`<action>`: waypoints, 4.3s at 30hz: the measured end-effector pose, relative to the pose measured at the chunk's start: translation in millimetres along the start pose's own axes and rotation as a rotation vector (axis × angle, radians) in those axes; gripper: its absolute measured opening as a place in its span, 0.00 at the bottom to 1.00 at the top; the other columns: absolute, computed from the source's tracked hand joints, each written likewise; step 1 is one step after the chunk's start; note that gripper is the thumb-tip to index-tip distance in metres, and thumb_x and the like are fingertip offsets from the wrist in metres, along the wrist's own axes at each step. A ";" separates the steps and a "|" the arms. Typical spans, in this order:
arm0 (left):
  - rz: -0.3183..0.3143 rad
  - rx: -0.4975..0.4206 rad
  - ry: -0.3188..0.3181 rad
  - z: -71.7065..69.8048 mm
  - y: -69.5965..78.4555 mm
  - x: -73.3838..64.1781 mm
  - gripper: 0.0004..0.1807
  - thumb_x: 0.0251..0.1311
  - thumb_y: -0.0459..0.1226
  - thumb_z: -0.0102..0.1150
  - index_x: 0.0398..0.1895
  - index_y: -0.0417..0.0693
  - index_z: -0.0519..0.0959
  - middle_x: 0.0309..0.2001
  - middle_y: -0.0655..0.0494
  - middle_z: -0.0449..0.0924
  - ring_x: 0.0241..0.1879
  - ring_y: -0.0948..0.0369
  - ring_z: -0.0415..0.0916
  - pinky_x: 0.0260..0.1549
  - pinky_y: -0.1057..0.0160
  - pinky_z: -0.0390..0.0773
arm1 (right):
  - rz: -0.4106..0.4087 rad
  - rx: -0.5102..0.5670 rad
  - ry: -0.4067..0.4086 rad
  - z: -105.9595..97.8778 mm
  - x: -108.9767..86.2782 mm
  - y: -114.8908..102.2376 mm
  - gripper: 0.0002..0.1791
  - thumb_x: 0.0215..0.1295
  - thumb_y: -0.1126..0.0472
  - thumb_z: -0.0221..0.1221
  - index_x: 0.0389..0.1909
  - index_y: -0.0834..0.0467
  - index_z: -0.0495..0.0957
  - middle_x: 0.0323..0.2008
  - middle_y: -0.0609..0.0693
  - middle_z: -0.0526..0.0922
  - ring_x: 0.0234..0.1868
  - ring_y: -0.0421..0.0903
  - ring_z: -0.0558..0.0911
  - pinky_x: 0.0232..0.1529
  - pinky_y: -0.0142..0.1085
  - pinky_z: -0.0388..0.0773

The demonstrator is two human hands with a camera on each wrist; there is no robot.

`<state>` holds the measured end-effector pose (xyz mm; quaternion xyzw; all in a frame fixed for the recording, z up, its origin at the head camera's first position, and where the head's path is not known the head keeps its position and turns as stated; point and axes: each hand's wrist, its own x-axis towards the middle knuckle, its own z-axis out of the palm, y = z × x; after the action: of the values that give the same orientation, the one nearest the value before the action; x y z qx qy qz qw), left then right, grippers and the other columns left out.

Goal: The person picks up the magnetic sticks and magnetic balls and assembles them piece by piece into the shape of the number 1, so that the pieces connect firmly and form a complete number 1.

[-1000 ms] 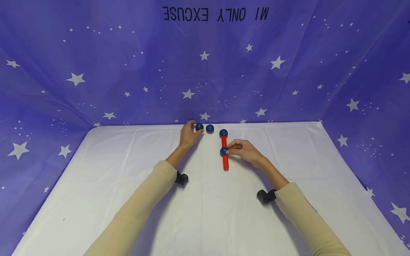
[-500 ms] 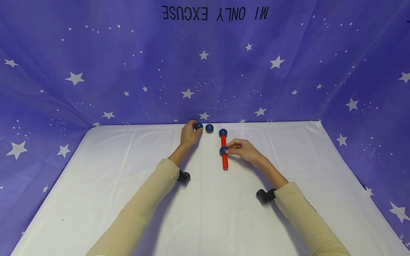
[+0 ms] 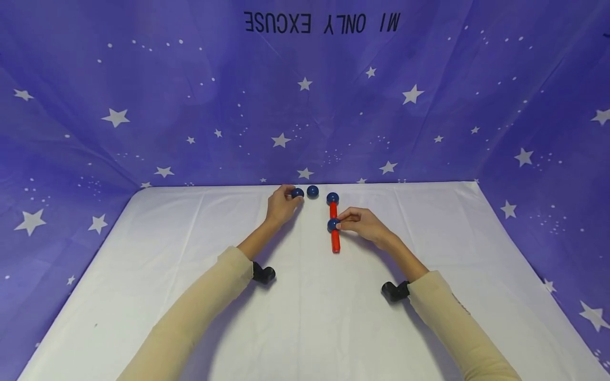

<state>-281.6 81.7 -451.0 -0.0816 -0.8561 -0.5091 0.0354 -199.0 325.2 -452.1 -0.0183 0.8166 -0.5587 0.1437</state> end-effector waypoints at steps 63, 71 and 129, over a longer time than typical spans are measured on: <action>0.132 -0.175 -0.467 19.3 23.8 -136.0 0.16 0.53 0.27 0.72 0.43 0.36 0.79 0.35 0.50 0.83 0.34 0.63 0.80 0.36 0.71 0.78 | -0.033 0.004 0.003 0.8 0.2 1.0 0.20 0.65 0.60 0.67 0.52 0.67 0.78 0.44 0.57 0.86 0.49 0.51 0.80 0.53 0.44 0.65; 0.144 -0.147 -0.464 20.7 25.7 -136.0 0.16 0.53 0.28 0.73 0.43 0.37 0.79 0.36 0.52 0.83 0.34 0.64 0.78 0.36 0.72 0.77 | -0.023 0.026 0.006 1.8 -0.3 0.8 0.20 0.64 0.59 0.68 0.52 0.66 0.79 0.44 0.57 0.86 0.49 0.51 0.80 0.53 0.44 0.65; 0.180 -0.052 -0.439 32.1 27.1 -131.3 0.19 0.54 0.32 0.74 0.46 0.42 0.77 0.37 0.52 0.81 0.35 0.60 0.75 0.34 0.70 0.73 | -0.050 0.020 0.002 -0.3 2.2 3.2 0.19 0.64 0.61 0.67 0.52 0.67 0.79 0.42 0.57 0.85 0.48 0.51 0.80 0.53 0.44 0.64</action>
<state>-146.8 109.0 -461.8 -0.2673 -0.8191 -0.4959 -0.1082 -200.8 326.3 -455.3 -0.0369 0.8105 -0.5702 0.1291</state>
